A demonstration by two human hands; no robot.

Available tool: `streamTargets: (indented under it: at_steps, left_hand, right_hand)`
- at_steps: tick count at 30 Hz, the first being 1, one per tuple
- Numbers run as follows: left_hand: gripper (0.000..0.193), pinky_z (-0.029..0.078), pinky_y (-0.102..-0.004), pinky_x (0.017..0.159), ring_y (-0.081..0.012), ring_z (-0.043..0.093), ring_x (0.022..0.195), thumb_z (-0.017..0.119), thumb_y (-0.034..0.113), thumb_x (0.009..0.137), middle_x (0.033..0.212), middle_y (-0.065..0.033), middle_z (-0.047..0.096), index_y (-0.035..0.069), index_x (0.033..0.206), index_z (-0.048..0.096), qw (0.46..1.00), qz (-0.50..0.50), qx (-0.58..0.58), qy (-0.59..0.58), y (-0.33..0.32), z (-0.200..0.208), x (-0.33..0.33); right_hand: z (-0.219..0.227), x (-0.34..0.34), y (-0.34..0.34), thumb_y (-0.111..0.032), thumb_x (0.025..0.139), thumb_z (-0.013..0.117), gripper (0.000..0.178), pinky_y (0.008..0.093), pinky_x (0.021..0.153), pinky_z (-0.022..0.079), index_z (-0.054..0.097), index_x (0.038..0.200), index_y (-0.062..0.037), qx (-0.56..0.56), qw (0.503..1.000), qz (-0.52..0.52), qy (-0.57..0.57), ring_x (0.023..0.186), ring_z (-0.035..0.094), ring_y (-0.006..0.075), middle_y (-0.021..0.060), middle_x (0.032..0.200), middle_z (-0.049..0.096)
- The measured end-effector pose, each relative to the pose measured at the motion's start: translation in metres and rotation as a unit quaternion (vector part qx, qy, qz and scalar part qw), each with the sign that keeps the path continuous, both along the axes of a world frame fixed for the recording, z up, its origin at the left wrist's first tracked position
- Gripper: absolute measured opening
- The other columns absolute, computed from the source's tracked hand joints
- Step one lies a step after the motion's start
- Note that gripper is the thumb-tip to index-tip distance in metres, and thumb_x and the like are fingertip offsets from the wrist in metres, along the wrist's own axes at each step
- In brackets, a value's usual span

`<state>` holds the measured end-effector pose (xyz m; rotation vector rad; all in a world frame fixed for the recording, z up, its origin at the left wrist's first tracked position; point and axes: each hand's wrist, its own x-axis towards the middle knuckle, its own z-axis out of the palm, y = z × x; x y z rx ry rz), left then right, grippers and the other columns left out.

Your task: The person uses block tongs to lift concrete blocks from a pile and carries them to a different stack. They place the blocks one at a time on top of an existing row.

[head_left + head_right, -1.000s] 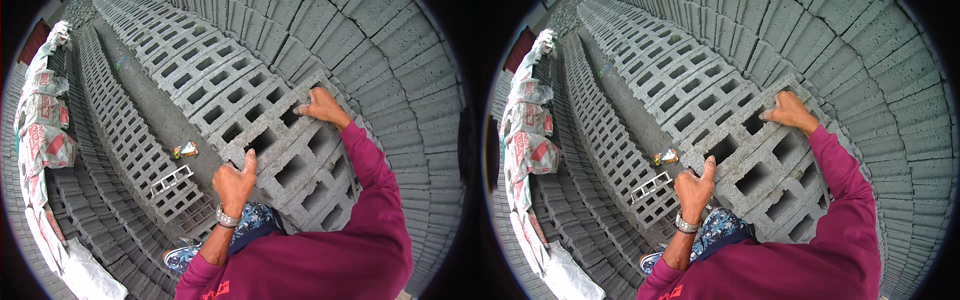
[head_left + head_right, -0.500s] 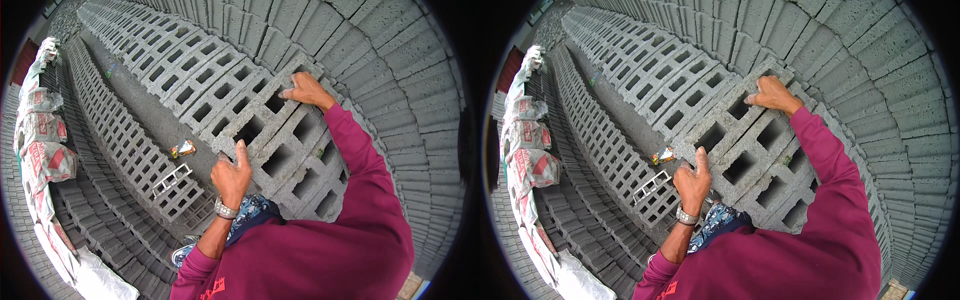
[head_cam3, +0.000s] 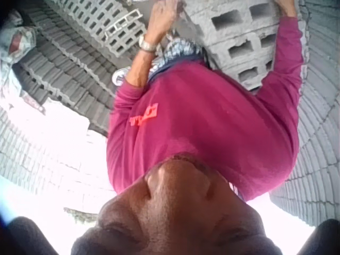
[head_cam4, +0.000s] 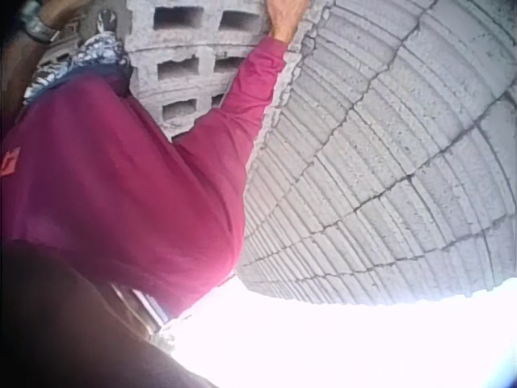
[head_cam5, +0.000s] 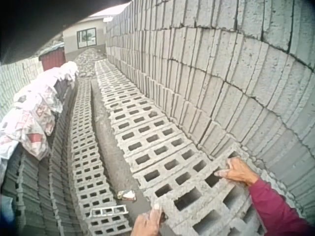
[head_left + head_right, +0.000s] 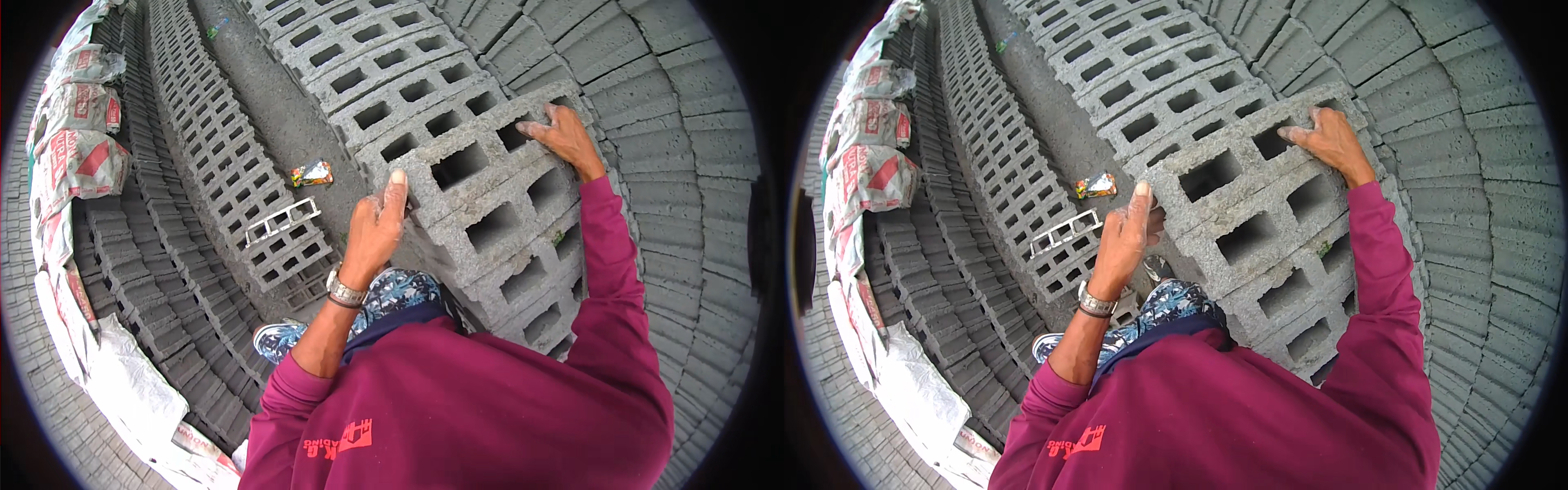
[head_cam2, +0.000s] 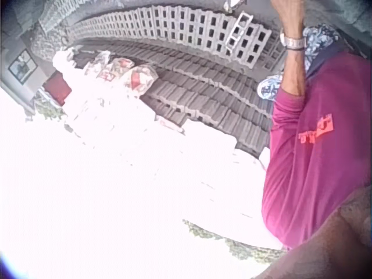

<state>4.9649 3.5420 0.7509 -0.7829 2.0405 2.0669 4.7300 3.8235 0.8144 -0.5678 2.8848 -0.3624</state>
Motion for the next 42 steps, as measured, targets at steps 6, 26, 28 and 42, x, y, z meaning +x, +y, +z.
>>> streamTargets:
  at_steps: [6,26,28,42]
  left_hand:
    - [0.059,0.051,-0.0283,0.074,-0.0192,0.069,0.087,0.048,0.05,0.1,0.101,-0.0146,0.073,-0.002,0.124,0.062,0.986,0.14,0.095,-0.007,-0.047,-0.04,0.031]
    - [0.072,0.037,-0.0542,0.066,-0.0464,0.052,0.063,0.033,0.052,0.102,0.065,-0.0307,0.055,-0.008,0.069,0.054,0.961,0.137,-0.131,0.2,0.009,-0.053,-0.028]
    - [0.07,0.035,-0.0535,0.066,-0.0432,0.047,0.062,0.03,0.052,0.104,0.065,-0.0296,0.051,-0.008,0.073,0.052,0.949,0.13,-0.142,0.251,0.006,-0.059,-0.032]
    - [0.078,0.032,-0.0336,0.108,-0.0308,0.052,0.121,0.018,0.053,0.105,0.127,-0.023,0.06,-0.01,0.125,0.058,0.972,0.091,-0.078,0.2,0.019,-0.052,-0.043]
  right_hand:
    - [-0.001,0.007,-0.004,-0.051,0.071,0.077,0.085,0.041,0.085,0.049,0.057,0.099,0.0265,-0.031,0.999,-0.003,0.035,0.087,0.066,0.0357,0.0341,0.088,0.065]
    - [-0.015,-0.002,-0.004,-0.057,0.074,0.072,0.084,0.0382,0.086,0.048,0.061,0.107,0.0196,-0.016,0.996,0.038,0.077,0.093,0.066,0.0311,0.0276,0.096,0.068]
    - [-0.018,-0.009,0.0,-0.056,0.074,0.073,0.072,0.0397,0.071,0.047,0.063,0.089,0.014,0.001,0.994,0.049,0.097,0.072,0.058,0.0248,0.0195,0.074,0.061]
    - [-0.011,0.0,0.006,-0.053,0.07,0.074,0.067,0.048,0.081,0.05,0.067,0.087,0.0123,-0.001,0.996,0.009,0.089,0.088,0.065,0.0463,0.0351,0.087,0.065]
